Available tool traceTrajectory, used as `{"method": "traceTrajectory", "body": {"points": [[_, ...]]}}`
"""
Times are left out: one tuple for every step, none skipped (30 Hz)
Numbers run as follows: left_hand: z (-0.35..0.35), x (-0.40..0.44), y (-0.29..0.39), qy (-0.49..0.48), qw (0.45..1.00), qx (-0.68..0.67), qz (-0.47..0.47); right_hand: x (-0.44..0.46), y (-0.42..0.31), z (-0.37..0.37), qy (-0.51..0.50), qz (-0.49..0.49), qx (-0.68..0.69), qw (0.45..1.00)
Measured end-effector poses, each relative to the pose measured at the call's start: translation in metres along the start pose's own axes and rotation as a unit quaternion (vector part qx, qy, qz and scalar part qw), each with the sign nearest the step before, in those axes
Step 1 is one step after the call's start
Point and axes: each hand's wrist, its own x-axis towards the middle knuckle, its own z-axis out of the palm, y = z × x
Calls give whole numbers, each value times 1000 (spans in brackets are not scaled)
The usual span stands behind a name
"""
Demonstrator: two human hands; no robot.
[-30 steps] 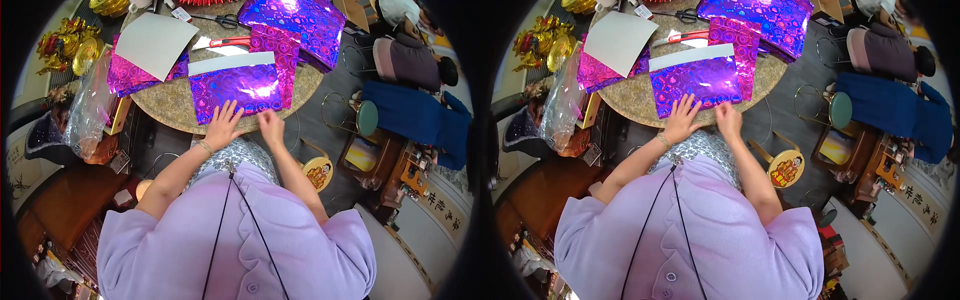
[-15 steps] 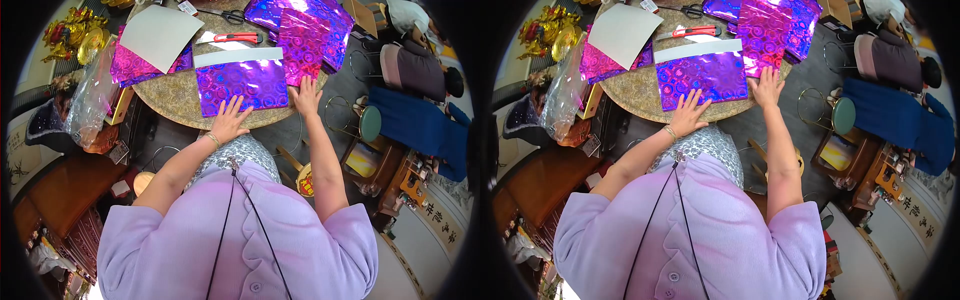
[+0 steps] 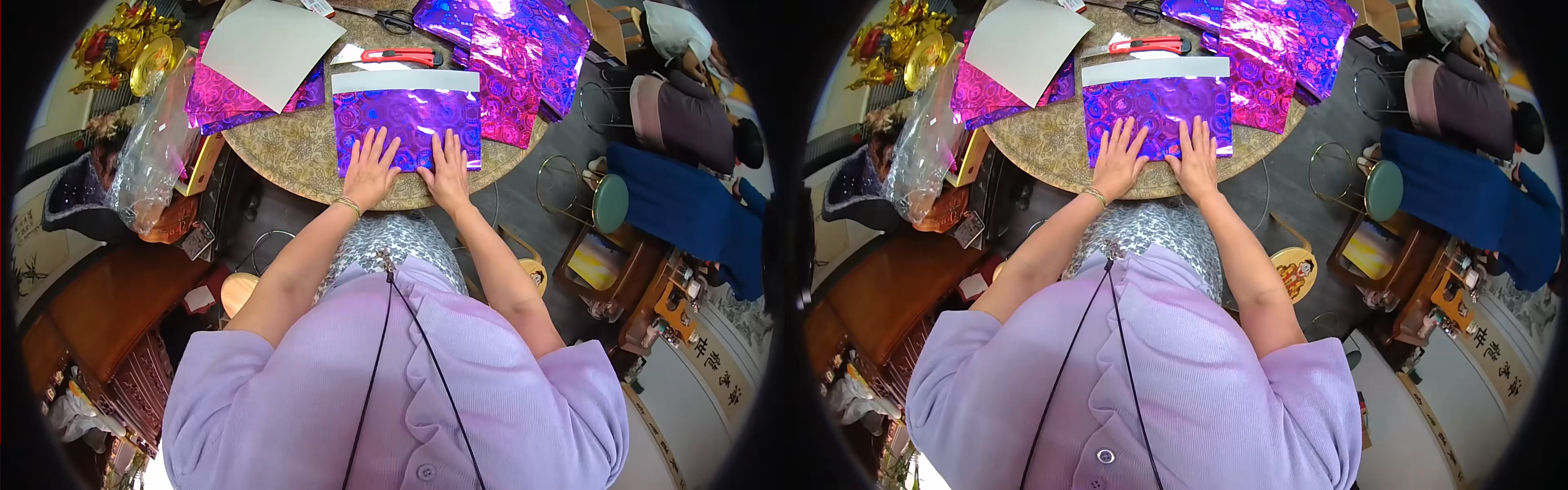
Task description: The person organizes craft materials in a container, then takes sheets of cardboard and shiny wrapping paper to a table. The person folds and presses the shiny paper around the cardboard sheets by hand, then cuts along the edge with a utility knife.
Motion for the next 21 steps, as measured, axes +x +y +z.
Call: {"method": "traceTrajectory", "body": {"points": [[1,3,1,3,1000,8,-2,3,0,-1,-7,15,10,1000],[2,3,3,5,1000,16,-6,4,-1,-2,-17,29,21,999],[2,1,4,6,1000,25,-13,4,-3,-3,-28,42,34,998],[1,-1,5,8,999,37,-18,3,-6,-3,-37,55,48,997],[-3,-3,6,7,999,42,-18,3,-12,-5,-36,53,52,997],[-7,-3,8,24,998,48,-26,4,-16,-9,-34,54,29,998],[-10,-2,11,43,997,54,-31,6,-20,-14,-31,54,3,998],[-12,2,14,62,996,59,-35,8,-22,-20,-25,56,-24,998],[-14,6,17,80,994,61,-39,10,-23,-25,-22,59,-52,997],[-16,8,21,81,994,61,-36,11,-24,-29,-20,60,-52,997],[-18,10,25,19,997,16,-72,12,-27,-32,-67,77,-39,994],[-22,11,29,-45,993,-29,-108,11,-30,-34,-116,95,-25,988],[-26,13,30,-106,982,-72,-142,12,-33,-35,-162,111,-10,980],[-28,17,30,-166,964,-114,-174,15,-33,-36,-207,127,4,970],[-25,19,28,-166,964,-113,-172,19,-31,-34,-205,128,5,970],[-18,19,24,-136,971,-121,-153,21,-28,-30,-198,133,17,971],[-12,17,19,-108,977,-129,-135,23,-25,-24,-193,140,30,971],[-7,14,14,-81,981,-137,-115,23,-22,-19,-188,148,43,970],[-1,11,9,-54,983,-145,-95,22,-19,-16,-182,157,56,969],[-4,13,8,-57,983,-146,-92,24,-17,-18,-180,161,56,969],[-8,15,6,-71,979,-160,-103,26,-14,-22,-177,171,88,965]]}}
